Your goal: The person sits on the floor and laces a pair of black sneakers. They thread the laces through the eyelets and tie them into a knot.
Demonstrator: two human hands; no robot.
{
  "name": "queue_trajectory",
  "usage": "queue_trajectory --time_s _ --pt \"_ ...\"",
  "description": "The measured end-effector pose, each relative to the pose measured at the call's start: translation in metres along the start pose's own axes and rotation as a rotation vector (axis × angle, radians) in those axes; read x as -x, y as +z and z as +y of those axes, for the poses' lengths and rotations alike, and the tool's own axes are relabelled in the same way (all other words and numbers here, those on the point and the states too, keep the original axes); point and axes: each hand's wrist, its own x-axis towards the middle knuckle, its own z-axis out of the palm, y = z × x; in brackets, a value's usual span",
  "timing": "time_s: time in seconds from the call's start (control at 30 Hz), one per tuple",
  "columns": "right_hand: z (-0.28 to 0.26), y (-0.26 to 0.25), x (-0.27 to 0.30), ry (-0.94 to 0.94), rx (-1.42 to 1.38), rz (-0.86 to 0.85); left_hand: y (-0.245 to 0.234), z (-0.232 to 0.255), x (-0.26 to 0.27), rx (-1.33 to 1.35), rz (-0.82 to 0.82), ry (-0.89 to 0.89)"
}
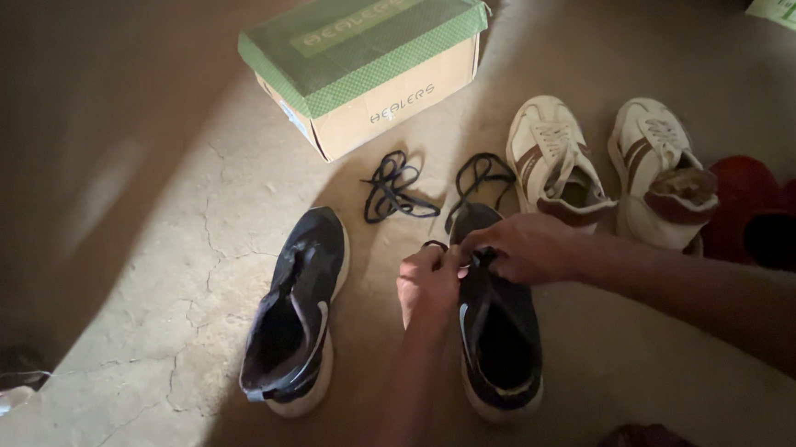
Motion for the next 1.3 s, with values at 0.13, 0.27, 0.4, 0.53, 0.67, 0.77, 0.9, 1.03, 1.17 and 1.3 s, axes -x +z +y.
queue_trajectory --time_s 0.13,0.27,0.4,0.53,0.67,0.77,0.9,1.03,1.17,1.3 --pt "0.003 0.005 -0.002 -0.020 -0.028 0.068 -0.003 -0.004 0.005 0.011 -0.032 0.031" --pt "0.005 0.012 -0.001 0.087 -0.076 0.014 0.002 -0.022 0.004 0.148 -0.075 0.017" --pt "-0.002 0.019 0.006 0.186 -0.061 0.046 0.005 -0.035 0.000 0.203 -0.086 0.003" --pt "-0.006 0.015 0.006 0.230 -0.051 0.038 0.007 -0.034 -0.003 0.225 -0.088 0.047" --pt "0.000 0.023 0.012 0.240 -0.083 0.001 0.010 -0.042 0.000 0.017 -0.018 0.132" --pt "0.002 0.021 0.008 0.216 -0.076 0.064 0.011 -0.039 -0.009 0.096 -0.053 -0.021" --pt "-0.002 0.024 0.006 0.310 -0.041 0.011 0.010 -0.046 -0.004 0.123 -0.016 0.103" --pt "-0.006 0.012 0.005 0.308 -0.064 -0.024 0.010 -0.038 -0.007 0.140 -0.051 0.044" --pt "-0.005 0.017 0.004 0.314 -0.063 0.025 0.011 -0.046 -0.012 0.161 -0.058 -0.011" --pt "0.001 0.027 0.005 0.304 -0.071 0.042 0.012 -0.059 -0.022 0.279 -0.120 -0.018"
